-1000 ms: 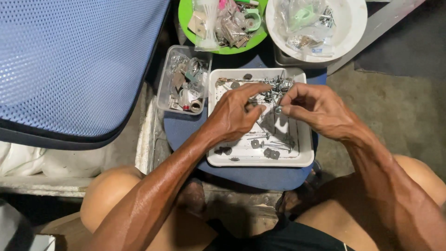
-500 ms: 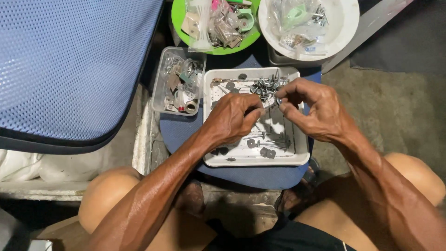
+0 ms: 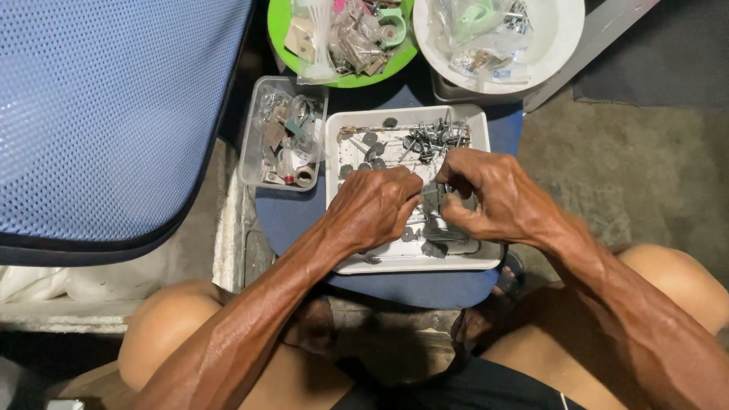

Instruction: Sorting through a tray of small metal hardware components like screws and brackets.

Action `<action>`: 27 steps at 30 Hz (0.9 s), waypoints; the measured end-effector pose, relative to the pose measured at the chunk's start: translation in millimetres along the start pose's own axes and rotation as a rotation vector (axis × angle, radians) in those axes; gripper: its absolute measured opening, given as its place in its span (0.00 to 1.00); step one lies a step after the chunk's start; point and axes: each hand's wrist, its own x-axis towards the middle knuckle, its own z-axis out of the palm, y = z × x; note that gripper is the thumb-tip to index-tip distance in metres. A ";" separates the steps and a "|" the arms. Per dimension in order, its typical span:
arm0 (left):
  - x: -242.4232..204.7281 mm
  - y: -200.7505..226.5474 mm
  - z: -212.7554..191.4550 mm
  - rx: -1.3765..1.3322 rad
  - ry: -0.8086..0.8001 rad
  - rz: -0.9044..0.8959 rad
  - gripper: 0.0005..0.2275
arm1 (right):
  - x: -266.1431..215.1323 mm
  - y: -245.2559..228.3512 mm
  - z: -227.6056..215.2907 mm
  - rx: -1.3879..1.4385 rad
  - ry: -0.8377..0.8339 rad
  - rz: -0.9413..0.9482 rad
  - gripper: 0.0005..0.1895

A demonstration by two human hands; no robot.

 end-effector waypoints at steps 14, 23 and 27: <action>3.0 5.6 -13.0 0.088 -0.026 0.032 0.08 | -5.1 12.2 7.9 0.027 0.011 -0.016 0.06; -3.3 -3.5 15.2 -0.058 0.063 -0.058 0.05 | 0.9 10.6 14.9 0.099 0.046 -0.044 0.07; 4.1 0.0 -3.5 -0.184 0.208 -0.111 0.03 | -0.4 1.1 5.0 -0.044 0.236 -0.086 0.10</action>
